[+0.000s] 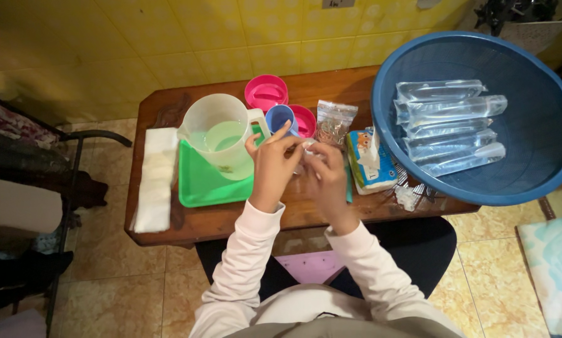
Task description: The person sits on the floor and packs small items into clear plastic bags, sealing them with rubber bands. They then wipe the sealed bags with a tissue and place them into a blue basin.
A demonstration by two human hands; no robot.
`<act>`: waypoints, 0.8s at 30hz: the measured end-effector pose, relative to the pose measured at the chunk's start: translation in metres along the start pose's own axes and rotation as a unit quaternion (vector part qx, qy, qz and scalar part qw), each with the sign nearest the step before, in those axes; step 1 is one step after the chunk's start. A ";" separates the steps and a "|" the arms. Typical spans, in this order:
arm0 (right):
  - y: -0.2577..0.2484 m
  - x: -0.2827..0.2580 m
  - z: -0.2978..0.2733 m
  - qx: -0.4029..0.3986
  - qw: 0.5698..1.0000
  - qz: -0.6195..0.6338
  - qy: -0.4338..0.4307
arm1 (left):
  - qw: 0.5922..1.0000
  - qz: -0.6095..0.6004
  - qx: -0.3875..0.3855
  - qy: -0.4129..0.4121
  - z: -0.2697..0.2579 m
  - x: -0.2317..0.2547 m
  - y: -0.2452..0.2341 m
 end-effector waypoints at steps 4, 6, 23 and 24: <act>0.003 0.014 0.004 0.009 0.999 -0.002 -0.035 | 1.000 -0.012 0.018 0.008 0.002 0.003 0.000; 0.005 0.018 0.006 0.014 0.999 -0.005 -0.040 | 0.999 -0.006 0.031 0.012 0.003 0.005 -0.001; 0.016 0.048 0.002 0.056 0.936 0.301 0.173 | 0.994 -0.105 0.034 -0.004 0.011 -0.015 0.014; 0.018 0.055 -0.002 0.058 0.924 0.329 0.187 | 0.992 -0.121 0.032 -0.018 0.011 -0.018 0.014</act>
Point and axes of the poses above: each hand's wrist, its own z-axis towards the middle knuckle, its own y-axis out of the palm, x = y × z, the point moved 6 cm from there along z, towards the middle knuckle, and after that the axes turned 11 degrees about -y, right-handed, at the moved point
